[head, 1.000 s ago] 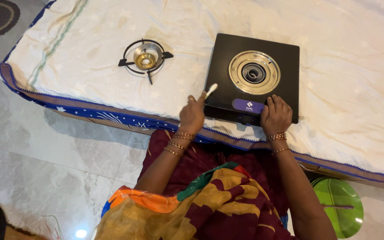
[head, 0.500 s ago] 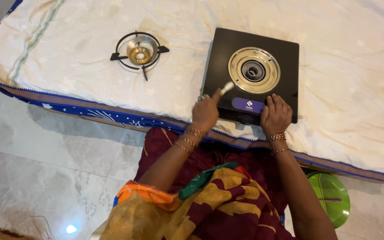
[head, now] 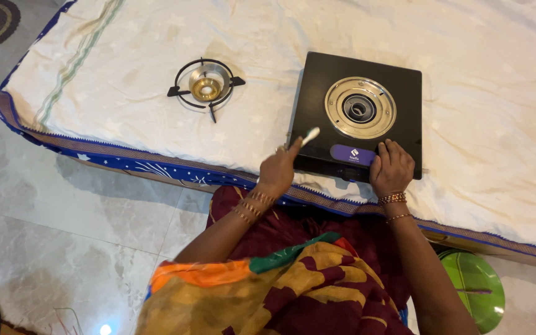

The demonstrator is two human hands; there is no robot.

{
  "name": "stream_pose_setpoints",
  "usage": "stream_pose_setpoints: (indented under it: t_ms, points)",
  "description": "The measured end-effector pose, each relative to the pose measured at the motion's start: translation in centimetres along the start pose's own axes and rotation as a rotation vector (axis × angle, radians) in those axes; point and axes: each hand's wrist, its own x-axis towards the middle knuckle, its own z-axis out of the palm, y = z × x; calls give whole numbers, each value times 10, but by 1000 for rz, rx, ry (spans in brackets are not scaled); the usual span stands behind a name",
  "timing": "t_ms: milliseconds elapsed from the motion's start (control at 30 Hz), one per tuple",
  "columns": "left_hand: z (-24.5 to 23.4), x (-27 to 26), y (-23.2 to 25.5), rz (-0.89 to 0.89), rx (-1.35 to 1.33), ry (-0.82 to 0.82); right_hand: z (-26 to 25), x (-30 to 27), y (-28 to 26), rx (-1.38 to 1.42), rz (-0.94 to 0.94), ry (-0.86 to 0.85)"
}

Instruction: The person cleans a portable gas stove using a toothbrush. They scrub the underside and sides of the stove, then flip it over to clean the top surface and burner area.

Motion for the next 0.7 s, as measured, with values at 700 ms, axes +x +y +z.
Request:
stream_pose_setpoints:
  t_ms: [700]
  points:
    - [34,-35,120,-154,-1597,-173,-107,-10,-56,1238,719,-750]
